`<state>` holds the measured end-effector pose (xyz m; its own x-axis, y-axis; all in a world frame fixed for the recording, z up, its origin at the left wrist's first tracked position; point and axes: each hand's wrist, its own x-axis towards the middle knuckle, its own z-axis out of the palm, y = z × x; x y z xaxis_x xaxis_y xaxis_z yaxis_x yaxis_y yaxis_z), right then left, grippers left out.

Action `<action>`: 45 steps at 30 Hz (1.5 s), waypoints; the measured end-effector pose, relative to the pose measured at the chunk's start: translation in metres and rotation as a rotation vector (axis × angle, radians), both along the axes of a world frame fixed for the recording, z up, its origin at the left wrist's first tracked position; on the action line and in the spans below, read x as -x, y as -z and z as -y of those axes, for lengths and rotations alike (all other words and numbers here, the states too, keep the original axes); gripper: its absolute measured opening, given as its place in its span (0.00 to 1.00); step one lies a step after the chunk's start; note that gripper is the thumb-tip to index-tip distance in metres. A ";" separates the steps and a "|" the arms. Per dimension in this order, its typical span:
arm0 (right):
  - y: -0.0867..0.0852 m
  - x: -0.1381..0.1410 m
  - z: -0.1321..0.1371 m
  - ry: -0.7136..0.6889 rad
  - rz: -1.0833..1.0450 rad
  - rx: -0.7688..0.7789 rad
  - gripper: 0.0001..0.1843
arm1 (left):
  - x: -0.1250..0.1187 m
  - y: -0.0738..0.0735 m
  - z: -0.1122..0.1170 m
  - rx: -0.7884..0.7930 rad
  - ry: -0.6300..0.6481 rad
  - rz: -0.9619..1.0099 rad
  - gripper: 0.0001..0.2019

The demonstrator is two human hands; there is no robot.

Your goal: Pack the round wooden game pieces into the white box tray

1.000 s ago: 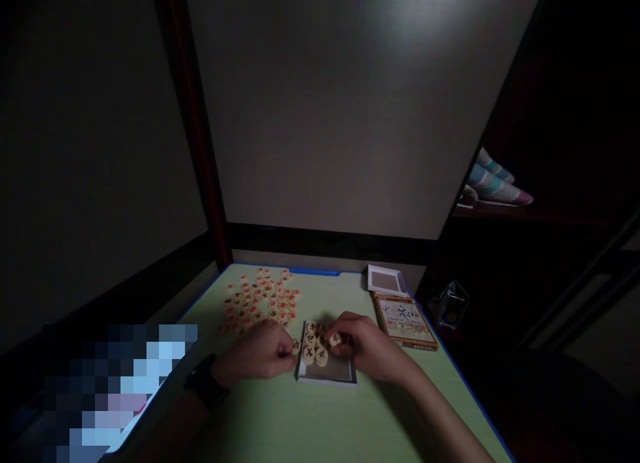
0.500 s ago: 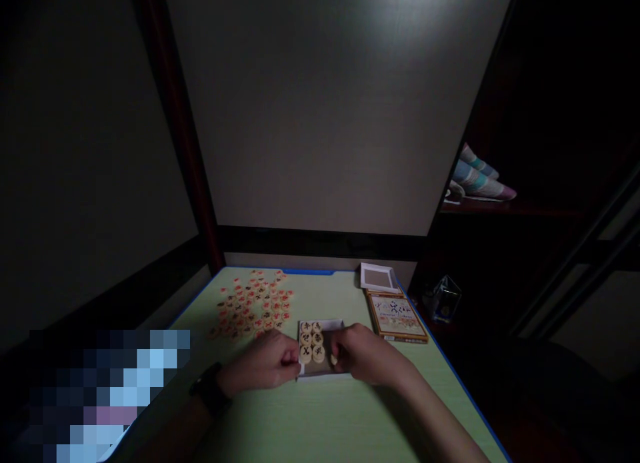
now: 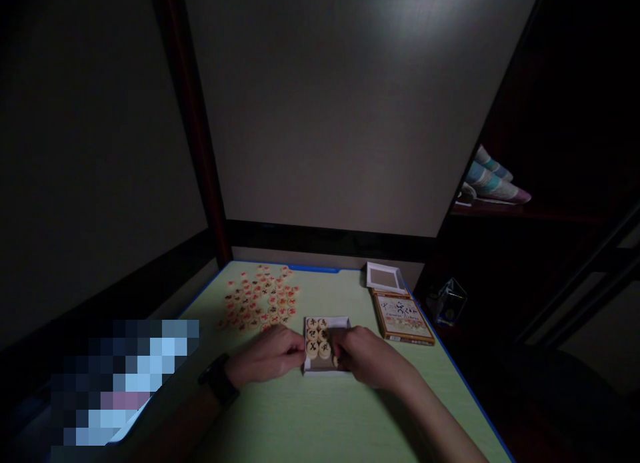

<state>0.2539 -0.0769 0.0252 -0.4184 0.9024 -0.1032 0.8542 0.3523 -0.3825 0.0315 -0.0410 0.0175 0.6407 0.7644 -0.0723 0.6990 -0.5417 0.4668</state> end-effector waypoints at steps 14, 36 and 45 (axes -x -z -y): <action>-0.006 0.005 0.009 0.021 -0.113 0.001 0.05 | 0.001 0.004 -0.003 -0.031 -0.015 0.026 0.10; 0.016 0.026 0.007 -0.216 -0.127 -0.110 0.15 | 0.000 0.011 -0.003 -0.128 -0.014 -0.036 0.12; 0.018 0.024 0.007 -0.220 -0.248 -0.132 0.14 | 0.000 0.009 -0.001 -0.139 0.004 -0.043 0.12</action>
<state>0.2300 -0.0835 0.0074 -0.6022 0.7864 0.1375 0.6391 0.5781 -0.5073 0.0316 -0.0396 0.0083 0.6427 0.7661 0.0071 0.7141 -0.6024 0.3566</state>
